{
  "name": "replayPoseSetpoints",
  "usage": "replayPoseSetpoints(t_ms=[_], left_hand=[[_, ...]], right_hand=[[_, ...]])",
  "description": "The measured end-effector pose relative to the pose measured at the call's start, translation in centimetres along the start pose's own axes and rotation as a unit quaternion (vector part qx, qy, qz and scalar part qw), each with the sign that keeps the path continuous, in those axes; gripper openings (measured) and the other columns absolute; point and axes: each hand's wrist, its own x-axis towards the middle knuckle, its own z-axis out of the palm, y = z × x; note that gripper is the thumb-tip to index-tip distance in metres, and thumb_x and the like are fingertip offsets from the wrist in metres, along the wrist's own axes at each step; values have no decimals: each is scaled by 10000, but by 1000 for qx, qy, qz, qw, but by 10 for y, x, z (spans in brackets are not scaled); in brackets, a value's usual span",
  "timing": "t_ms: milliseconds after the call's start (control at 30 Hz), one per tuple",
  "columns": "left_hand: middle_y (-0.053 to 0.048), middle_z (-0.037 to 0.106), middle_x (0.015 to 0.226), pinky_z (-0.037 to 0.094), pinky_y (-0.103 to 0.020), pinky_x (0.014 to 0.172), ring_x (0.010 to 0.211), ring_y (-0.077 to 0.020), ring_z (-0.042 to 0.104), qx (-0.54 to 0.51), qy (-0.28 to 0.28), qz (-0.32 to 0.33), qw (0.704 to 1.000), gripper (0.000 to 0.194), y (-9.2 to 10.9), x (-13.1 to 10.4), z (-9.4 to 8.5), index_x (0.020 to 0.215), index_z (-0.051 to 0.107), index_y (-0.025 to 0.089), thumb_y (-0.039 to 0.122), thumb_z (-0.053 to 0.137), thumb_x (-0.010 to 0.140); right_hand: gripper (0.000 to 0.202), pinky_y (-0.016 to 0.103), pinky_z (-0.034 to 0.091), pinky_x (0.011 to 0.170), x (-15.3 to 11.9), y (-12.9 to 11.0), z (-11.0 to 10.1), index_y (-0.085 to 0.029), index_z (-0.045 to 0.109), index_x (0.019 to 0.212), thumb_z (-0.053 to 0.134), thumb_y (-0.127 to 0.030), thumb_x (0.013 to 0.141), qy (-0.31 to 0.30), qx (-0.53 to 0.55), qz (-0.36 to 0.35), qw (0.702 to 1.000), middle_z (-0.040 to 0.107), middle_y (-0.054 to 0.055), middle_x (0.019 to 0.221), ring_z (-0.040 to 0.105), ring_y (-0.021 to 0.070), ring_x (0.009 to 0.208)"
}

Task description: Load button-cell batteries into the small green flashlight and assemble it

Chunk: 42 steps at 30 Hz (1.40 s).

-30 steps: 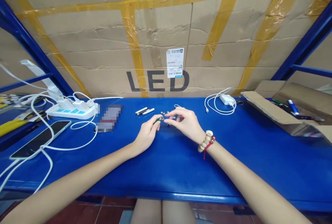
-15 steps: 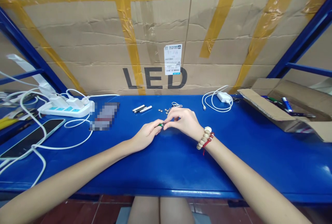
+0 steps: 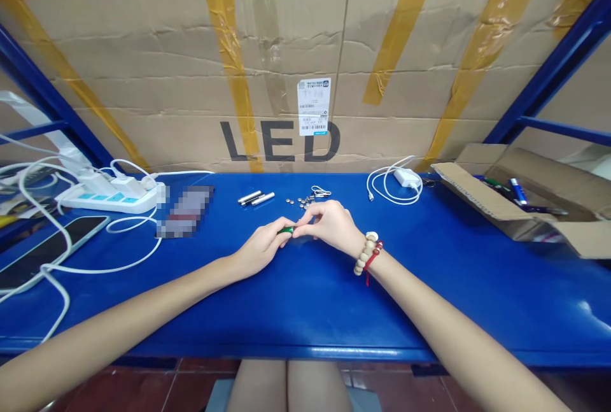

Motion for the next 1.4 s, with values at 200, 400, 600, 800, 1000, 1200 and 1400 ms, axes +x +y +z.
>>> replayPoseSetpoints(t_ms=[200,400,600,800,1000,1200,1400], left_hand=[[37,509,646,368,-229,595,608,-128,511,-15,36,-17,999,134,1,-1,2,910,457,202,250,333,894],[7,571,717,390,-231,629,644,-134,533,-5,65,-4,998,85,4,-1,2,836,444,199,209,371,877],[3,581,722,402,-225,635,659,-131,545,-2,98,9,995,78,6,-1,3,798,444,199,189,400,862],[27,565,694,406,-209,613,624,-109,540,-40,109,24,993,48,5,0,4,864,454,196,209,408,866],[22,577,698,428,-214,632,614,-107,553,-57,72,57,994,45,3,-4,5,858,445,186,215,413,869],[-34,620,831,444,-232,685,682,-129,580,-10,58,104,993,117,4,-7,3,907,505,169,179,393,875],[-25,626,848,429,-229,728,723,-130,567,3,72,113,991,215,5,-4,2,1012,539,182,165,368,882]], right_hand=[[277,216,394,435,-1,-3,7,-146,676,651,687,-422,644,-6,81,78,994,646,32,581,518,96,436],[317,181,332,397,-2,-12,7,-126,646,611,681,-440,640,-23,149,137,979,560,-10,481,435,50,400],[360,175,296,390,-2,-17,5,-125,611,589,718,-469,584,-35,210,183,960,516,-29,476,392,39,412],[415,180,272,407,-1,-17,0,-127,573,580,702,-521,581,-51,240,195,950,476,-40,472,368,39,432],[426,164,199,390,0,-7,-3,-135,490,519,729,-487,547,-170,266,219,923,426,-58,475,327,23,431],[395,159,205,393,-2,-6,-2,-138,504,532,711,-473,570,-163,221,233,933,444,-56,492,327,23,441],[419,166,222,383,-2,-8,-1,-148,467,519,715,-483,568,-123,217,227,941,458,-54,477,338,28,419]])
